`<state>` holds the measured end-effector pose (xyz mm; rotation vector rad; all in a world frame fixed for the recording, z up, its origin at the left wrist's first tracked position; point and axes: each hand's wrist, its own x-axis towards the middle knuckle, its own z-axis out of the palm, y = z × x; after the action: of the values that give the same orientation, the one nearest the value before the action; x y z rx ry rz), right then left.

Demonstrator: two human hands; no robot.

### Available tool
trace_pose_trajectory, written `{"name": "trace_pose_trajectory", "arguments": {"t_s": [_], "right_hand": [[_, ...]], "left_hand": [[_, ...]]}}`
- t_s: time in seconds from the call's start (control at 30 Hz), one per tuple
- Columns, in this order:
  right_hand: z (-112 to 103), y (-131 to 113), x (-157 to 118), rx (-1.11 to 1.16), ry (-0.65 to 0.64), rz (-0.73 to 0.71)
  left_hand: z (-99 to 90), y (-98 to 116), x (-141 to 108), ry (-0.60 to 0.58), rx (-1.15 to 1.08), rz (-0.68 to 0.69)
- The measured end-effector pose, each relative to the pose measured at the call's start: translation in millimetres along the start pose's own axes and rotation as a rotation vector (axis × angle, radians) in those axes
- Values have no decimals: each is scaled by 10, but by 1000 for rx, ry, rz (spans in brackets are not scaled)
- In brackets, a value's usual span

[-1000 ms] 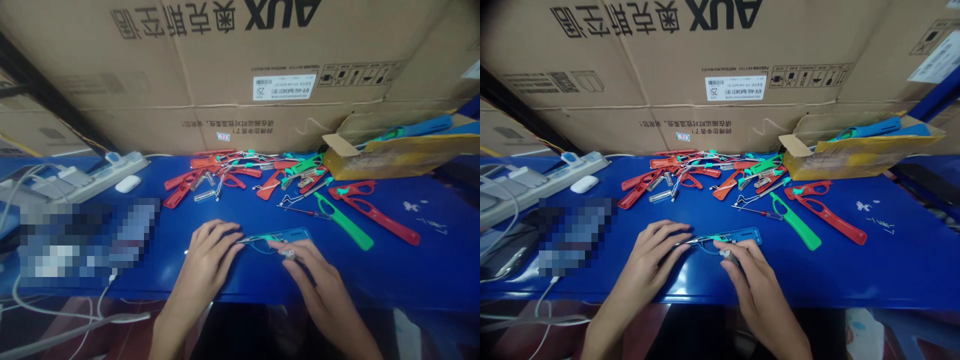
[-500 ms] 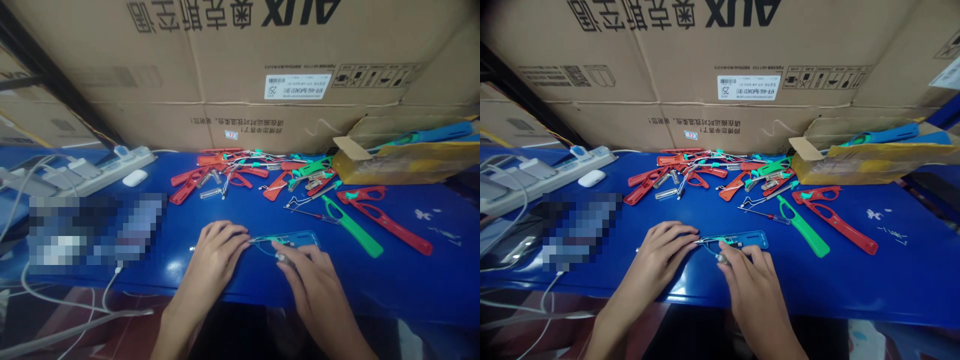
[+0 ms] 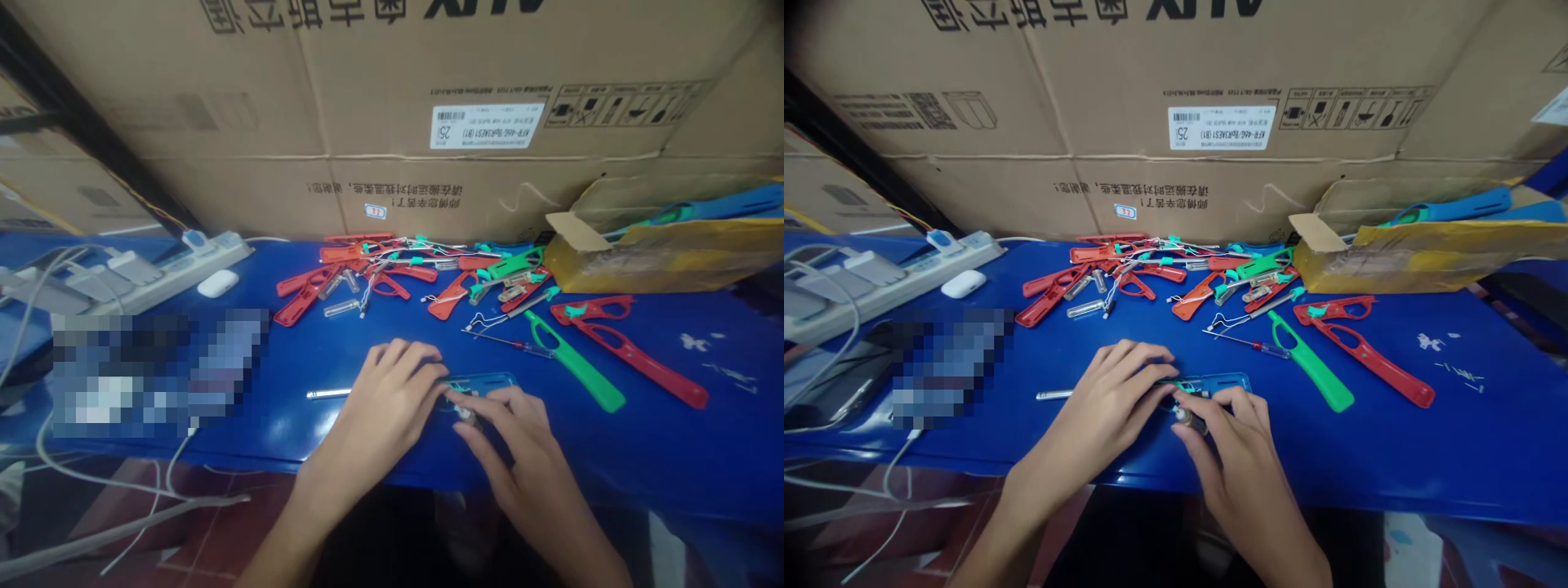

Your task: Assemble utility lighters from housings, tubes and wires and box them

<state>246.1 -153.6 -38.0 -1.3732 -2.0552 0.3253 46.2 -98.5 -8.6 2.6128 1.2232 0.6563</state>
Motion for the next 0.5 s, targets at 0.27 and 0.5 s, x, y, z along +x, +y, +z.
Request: {"name": "trace_pose_trajectory", "arguments": {"t_s": [0.27, 0.5], "right_hand": [[-25, 1, -32, 43, -65, 37], [-38, -14, -22, 43, -77, 41]], "left_hand": [[82, -35, 102, -89, -75, 56], [18, -58, -24, -58, -158, 35]]}}
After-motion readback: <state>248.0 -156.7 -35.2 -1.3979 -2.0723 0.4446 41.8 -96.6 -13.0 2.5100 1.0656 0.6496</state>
